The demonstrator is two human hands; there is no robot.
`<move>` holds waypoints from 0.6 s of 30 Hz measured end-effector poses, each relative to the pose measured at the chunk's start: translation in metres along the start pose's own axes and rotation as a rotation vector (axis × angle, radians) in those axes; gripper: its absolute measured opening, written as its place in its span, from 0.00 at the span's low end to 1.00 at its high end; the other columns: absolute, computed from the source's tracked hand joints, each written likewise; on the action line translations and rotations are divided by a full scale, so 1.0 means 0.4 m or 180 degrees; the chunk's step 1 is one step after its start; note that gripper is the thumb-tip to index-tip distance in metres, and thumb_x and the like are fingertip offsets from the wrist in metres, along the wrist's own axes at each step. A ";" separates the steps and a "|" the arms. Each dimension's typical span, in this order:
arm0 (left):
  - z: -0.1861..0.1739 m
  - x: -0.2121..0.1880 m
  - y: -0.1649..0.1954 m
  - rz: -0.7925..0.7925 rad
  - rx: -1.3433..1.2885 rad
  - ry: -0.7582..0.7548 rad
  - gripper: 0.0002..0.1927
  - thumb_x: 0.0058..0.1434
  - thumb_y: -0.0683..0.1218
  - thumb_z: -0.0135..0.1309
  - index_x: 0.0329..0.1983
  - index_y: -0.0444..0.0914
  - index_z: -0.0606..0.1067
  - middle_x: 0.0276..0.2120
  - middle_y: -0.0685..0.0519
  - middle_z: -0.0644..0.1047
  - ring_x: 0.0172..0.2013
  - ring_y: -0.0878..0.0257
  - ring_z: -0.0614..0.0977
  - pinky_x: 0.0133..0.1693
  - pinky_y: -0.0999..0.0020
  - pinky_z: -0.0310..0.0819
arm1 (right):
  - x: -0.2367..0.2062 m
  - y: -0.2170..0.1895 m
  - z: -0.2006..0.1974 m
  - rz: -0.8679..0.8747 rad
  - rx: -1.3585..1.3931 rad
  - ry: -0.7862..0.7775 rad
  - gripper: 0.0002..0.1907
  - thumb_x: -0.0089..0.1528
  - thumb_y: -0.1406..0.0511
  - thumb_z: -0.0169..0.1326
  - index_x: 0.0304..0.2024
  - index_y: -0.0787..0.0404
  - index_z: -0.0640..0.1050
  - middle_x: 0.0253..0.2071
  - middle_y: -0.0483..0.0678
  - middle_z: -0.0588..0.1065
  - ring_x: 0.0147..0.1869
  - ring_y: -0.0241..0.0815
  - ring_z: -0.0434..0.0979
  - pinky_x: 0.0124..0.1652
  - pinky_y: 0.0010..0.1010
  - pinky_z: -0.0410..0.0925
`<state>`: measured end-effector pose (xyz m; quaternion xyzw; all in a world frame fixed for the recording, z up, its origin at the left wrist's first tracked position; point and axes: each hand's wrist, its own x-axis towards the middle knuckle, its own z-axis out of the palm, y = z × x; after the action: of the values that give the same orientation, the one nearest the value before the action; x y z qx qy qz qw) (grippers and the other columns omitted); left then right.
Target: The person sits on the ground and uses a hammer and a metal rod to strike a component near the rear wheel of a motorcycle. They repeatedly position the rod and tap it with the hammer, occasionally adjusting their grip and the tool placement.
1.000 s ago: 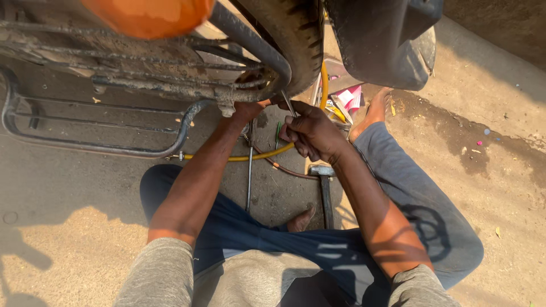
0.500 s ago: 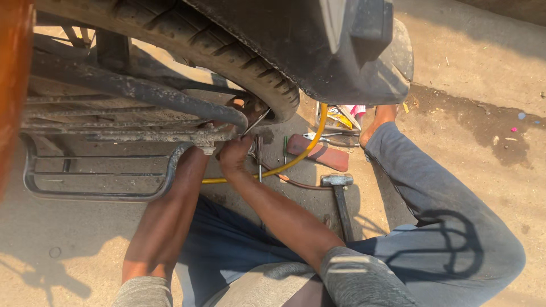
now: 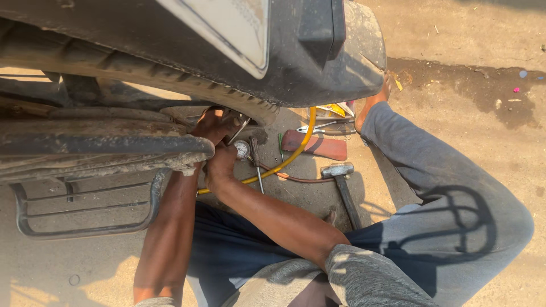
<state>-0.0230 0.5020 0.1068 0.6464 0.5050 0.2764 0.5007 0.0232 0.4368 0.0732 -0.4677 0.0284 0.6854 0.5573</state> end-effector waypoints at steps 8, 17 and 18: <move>0.002 0.001 -0.019 -0.0218 -0.0263 0.0046 0.32 0.68 0.62 0.59 0.54 0.28 0.70 0.47 0.36 0.71 0.48 0.50 0.70 0.50 0.55 0.63 | -0.014 -0.069 -0.080 -0.0867 -0.0744 -0.0493 0.09 0.67 0.70 0.48 0.34 0.65 0.77 0.32 0.48 0.77 0.32 0.34 0.73 0.30 0.28 0.66; 0.028 0.000 -0.198 0.0033 0.0502 0.0942 0.27 0.68 0.61 0.56 0.56 0.34 0.73 0.51 0.42 0.74 0.51 0.56 0.74 0.54 0.60 0.69 | -0.170 -0.068 -0.101 -0.1243 -0.0431 -0.1005 0.07 0.73 0.68 0.46 0.51 0.63 0.67 0.36 0.47 0.71 0.34 0.36 0.68 0.35 0.31 0.64; 0.031 -0.002 -0.208 0.0059 0.0592 0.1070 0.27 0.68 0.60 0.56 0.56 0.34 0.73 0.51 0.42 0.75 0.51 0.55 0.75 0.54 0.60 0.69 | -0.140 -0.068 -0.105 -0.1320 -0.0590 -0.1161 0.08 0.74 0.68 0.46 0.53 0.64 0.65 0.35 0.48 0.70 0.31 0.37 0.64 0.31 0.32 0.60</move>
<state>-0.0436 0.4957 0.0256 0.6393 0.5989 0.3372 0.3449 0.0669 0.3822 0.1004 -0.3815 -0.2312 0.6293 0.6364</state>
